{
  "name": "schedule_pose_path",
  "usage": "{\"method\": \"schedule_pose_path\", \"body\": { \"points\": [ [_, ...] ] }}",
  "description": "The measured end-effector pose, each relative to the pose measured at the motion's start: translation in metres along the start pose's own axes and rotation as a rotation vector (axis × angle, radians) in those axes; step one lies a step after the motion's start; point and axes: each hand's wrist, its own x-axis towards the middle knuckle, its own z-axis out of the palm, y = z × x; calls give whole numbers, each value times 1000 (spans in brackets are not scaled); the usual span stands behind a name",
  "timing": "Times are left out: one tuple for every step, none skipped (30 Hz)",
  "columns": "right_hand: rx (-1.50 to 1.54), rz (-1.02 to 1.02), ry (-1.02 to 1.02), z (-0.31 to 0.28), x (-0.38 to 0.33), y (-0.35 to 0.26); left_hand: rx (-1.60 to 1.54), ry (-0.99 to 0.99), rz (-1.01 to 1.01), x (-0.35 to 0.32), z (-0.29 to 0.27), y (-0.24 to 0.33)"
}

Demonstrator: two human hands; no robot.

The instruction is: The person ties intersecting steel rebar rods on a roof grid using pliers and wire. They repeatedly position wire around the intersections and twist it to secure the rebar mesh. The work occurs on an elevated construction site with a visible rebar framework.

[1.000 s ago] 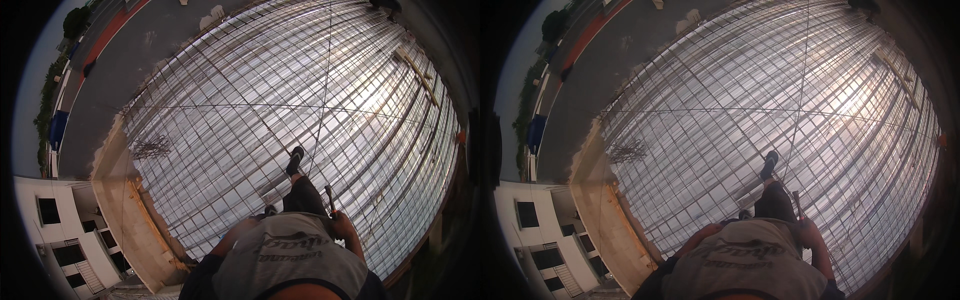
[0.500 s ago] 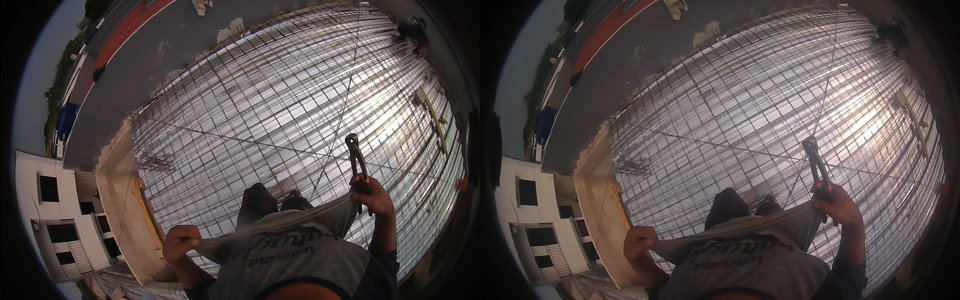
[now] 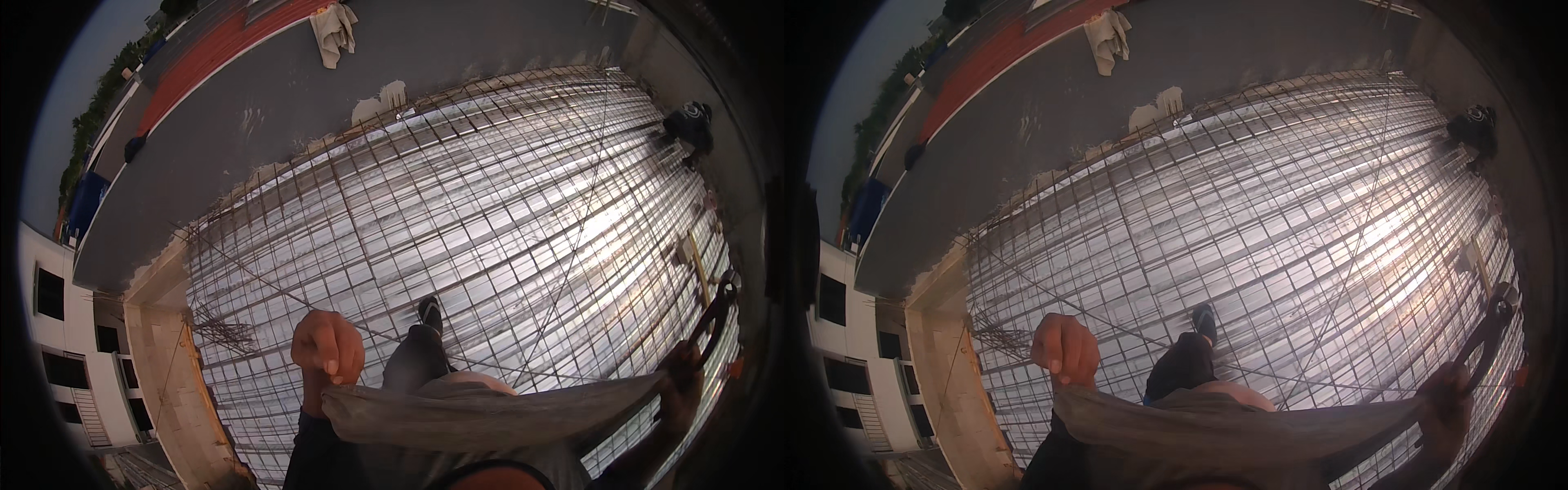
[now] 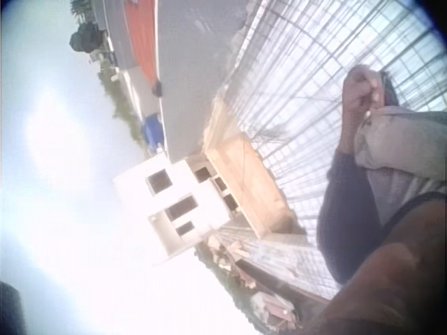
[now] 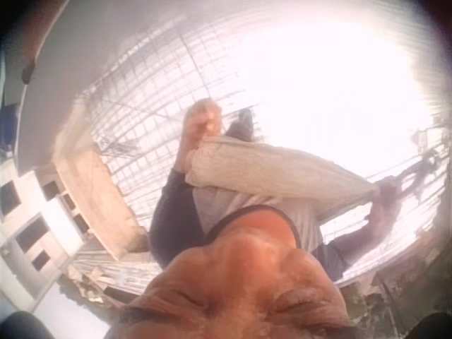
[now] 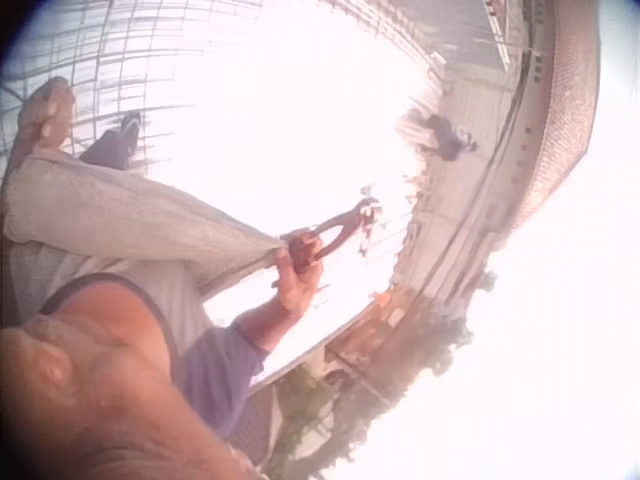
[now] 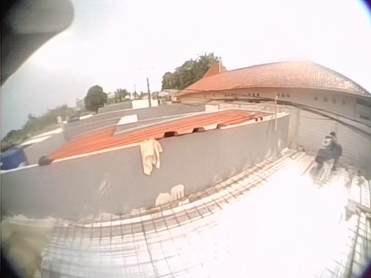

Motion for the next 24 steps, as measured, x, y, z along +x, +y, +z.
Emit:
{"method": "schedule_pose_path", "body": {
  "points": [
    [-324, -179, 115, 16, 38, 26, -175, 166, -103, 40, -39, -36],
    [-523, -156, 85, 56, 68, 37, -330, 352, -175, 74, -65, -58],
    [-727, -145, 61, 97, 97, 48, -419, 432, -221, 107, -87, -69],
    [-713, -29, 85, 126, 131, 51, -431, 440, -267, 121, -99, -69],
    [-746, -2, 159, 145, 159, 58, -452, 435, -298, 133, -109, -64],
    [-779, 62, 171, 155, 178, 54, -464, 388, -327, 150, -122, -59],
    [-808, 128, 176, 162, 197, 50, -466, 352, -350, 166, -134, -54],
    [-817, 196, 154, 173, 217, 46, -442, 334, -366, 182, -141, -37],
    [-812, 204, 138, 184, 235, 45, -418, 317, -372, 201, -150, -23],
    [-793, 190, 133, 192, 253, 47, -383, 313, -372, 218, -157, -8],
    [-773, 177, 121, 196, 272, 50, -350, 318, -370, 234, -162, 9],
    [-753, 165, 96, 205, 291, 53, -300, 335, -366, 249, -165, 29],
    [-739, 109, 57, 218, 310, 55, -245, 365, -354, 262, -167, 48],
    [-761, 129, 47, 223, 328, 56, -205, 387, -366, 279, -175, 61],
    [-784, 150, 31, 226, 348, 56, -175, 416, -372, 296, -183, 72],
    [-801, 175, 6, 231, 370, 57, -159, 457, -373, 310, -189, 84],
    [-799, 147, -12, 241, 393, 63, -277, 425, -283, 318, -202, 91],
    [-794, 124, -37, 252, 420, 70, -418, 390, -186, 324, -213, 90],
    [-789, 102, -68, 264, 449, 79, -719, 206, -31, 325, -231, 82],
    [-744, 97, -94, 278, 478, 89, -621, 203, 7, 327, -246, 80],
    [-763, 109, -196, 287, 510, 95, -527, 187, 46, 330, -260, 83],
    [-776, 123, -283, 294, 543, 98, -437, 169, 69, 341, -273, 88],
    [-791, 147, -288, 315, 575, 100, -271, 331, -32, 361, -283, 98],
    [-808, 202, -294, 340, 600, 104, -115, 513, -149, 376, -284, 109]
  ]
}}
